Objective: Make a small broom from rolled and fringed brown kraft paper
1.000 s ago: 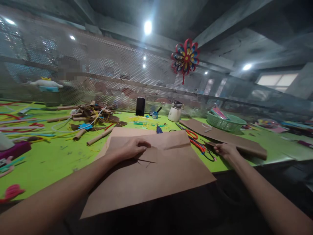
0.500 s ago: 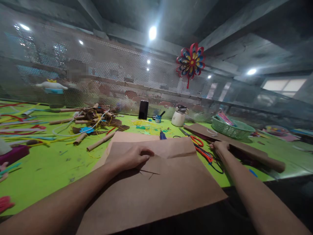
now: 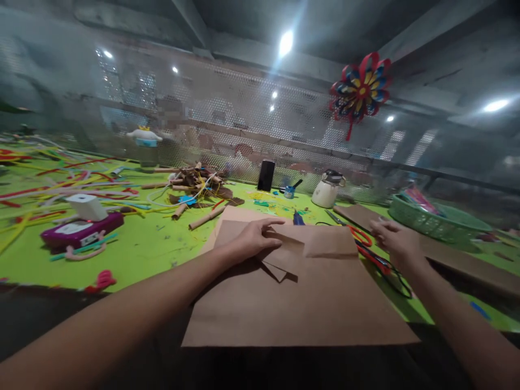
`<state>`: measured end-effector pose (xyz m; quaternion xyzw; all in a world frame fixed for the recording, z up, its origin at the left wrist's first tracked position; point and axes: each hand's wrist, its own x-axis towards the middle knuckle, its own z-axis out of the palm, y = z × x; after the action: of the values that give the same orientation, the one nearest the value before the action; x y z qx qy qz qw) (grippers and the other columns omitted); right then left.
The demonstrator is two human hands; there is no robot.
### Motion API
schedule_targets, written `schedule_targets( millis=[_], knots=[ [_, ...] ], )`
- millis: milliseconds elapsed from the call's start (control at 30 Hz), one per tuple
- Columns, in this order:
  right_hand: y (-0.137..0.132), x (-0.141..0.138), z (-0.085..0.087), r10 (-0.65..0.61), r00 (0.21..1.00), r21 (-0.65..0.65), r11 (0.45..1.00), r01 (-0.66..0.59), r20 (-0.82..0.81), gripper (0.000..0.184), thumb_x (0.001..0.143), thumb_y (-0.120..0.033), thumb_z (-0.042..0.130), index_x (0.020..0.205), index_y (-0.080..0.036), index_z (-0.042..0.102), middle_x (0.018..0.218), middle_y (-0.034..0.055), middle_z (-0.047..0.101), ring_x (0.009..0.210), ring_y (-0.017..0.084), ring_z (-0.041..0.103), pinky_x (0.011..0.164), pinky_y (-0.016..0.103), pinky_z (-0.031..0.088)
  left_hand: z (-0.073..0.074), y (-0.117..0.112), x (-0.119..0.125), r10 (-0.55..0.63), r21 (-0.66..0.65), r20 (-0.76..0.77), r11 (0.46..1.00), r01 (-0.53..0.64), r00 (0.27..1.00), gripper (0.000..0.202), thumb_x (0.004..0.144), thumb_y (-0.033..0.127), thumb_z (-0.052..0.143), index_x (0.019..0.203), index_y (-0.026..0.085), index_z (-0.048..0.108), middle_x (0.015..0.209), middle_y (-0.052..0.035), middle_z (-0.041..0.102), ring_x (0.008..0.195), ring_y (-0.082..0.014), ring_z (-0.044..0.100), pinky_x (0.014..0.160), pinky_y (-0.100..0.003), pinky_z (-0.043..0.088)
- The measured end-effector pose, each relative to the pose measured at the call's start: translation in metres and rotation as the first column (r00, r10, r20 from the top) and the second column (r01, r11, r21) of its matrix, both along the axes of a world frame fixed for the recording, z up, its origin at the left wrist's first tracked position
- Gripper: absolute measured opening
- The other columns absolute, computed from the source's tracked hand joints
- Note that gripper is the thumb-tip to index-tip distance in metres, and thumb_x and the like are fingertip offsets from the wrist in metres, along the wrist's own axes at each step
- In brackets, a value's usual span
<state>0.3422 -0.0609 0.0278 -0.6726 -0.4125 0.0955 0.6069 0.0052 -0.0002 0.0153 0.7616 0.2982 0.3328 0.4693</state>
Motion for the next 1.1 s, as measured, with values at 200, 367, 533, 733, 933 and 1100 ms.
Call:
schedule_targets(
  millis=[200, 367, 533, 733, 933, 1100],
  knots=[
    [0.003, -0.13, 0.01, 0.614, 0.787, -0.305, 0.762, -0.572, 0.058, 0.033, 0.064, -0.048, 0.067, 0.08, -0.019, 0.065, 0.061, 0.0007, 0.062, 0.05, 0.012, 0.052, 0.046, 0.023, 0.039, 0.003, -0.009, 0.0, 0.069, -0.188, 0.234, 0.982, -0.025, 0.97, 0.06, 0.061, 0.022, 0.07, 0.118, 0.012, 0.054, 0.085, -0.0059, 0.064, 0.073, -0.0139, 0.055, 0.067, -0.025, 0.043],
    [0.029, -0.165, -0.013, 0.644, 0.722, -0.129, 0.717, -0.685, -0.251, 0.031, 0.058, -0.043, 0.072, 0.069, -0.016, 0.063, 0.054, -0.001, 0.058, 0.047, 0.012, 0.049, 0.048, 0.025, 0.038, -0.001, 0.0, -0.004, 0.198, -0.19, 0.264, 0.97, -0.15, 0.944, 0.037, 0.066, 0.032, 0.066, 0.098, 0.013, 0.061, 0.082, -0.0037, 0.063, 0.074, -0.0148, 0.054, 0.069, -0.025, 0.042],
    [0.036, -0.159, -0.028, 0.619, 0.708, -0.004, 0.752, -0.659, -0.339, 0.031, 0.057, -0.043, 0.074, 0.068, -0.016, 0.062, 0.063, 0.0009, 0.063, 0.057, 0.014, 0.053, 0.056, 0.027, 0.04, -0.009, 0.007, -0.003, 0.206, -0.193, 0.179, 0.966, -0.171, 0.962, 0.024, 0.072, 0.039, 0.058, 0.077, 0.015, 0.054, 0.064, 0.0022, 0.053, 0.062, -0.0119, 0.048, 0.06, -0.023, 0.037],
    [0.029, -0.163, -0.032, 0.691, 0.667, -0.052, 0.683, -0.729, -0.278, 0.035, 0.062, -0.044, 0.071, 0.082, -0.015, 0.067, 0.072, 0.0032, 0.065, 0.067, 0.018, 0.056, 0.06, 0.028, 0.042, -0.008, 0.007, -0.002, 0.238, -0.109, 0.069, 0.967, -0.23, 0.969, 0.025, 0.07, 0.039, 0.058, 0.068, 0.016, 0.049, 0.061, 0.0031, 0.049, 0.061, -0.0116, 0.044, 0.058, -0.022, 0.034],
    [0.029, -0.161, -0.034, 0.668, 0.651, 0.052, 0.711, -0.701, -0.361, 0.031, 0.062, -0.037, 0.074, 0.084, -0.016, 0.068, 0.08, 0.0042, 0.067, 0.074, 0.018, 0.058, 0.067, 0.029, 0.043, -0.006, 0.005, 0.0, 0.178, -0.198, 0.164, 0.97, -0.145, 0.97, 0.025, 0.07, 0.04, 0.059, 0.071, 0.016, 0.051, 0.062, 0.0021, 0.053, 0.06, -0.0114, 0.046, 0.059, -0.022, 0.036],
    [0.026, -0.164, -0.027, 0.614, 0.655, 0.064, 0.749, -0.659, -0.44, 0.033, 0.055, -0.036, 0.077, 0.08, -0.017, 0.069, 0.074, 0.0032, 0.068, 0.068, 0.018, 0.059, 0.062, 0.029, 0.044, -0.006, 0.004, -0.001, 0.091, -0.313, 0.246, 0.95, -0.01, 0.965, 0.024, 0.071, 0.037, 0.06, 0.082, 0.015, 0.058, 0.075, -0.0009, 0.06, 0.068, -0.013, 0.053, 0.066, -0.024, 0.041]
  ],
)
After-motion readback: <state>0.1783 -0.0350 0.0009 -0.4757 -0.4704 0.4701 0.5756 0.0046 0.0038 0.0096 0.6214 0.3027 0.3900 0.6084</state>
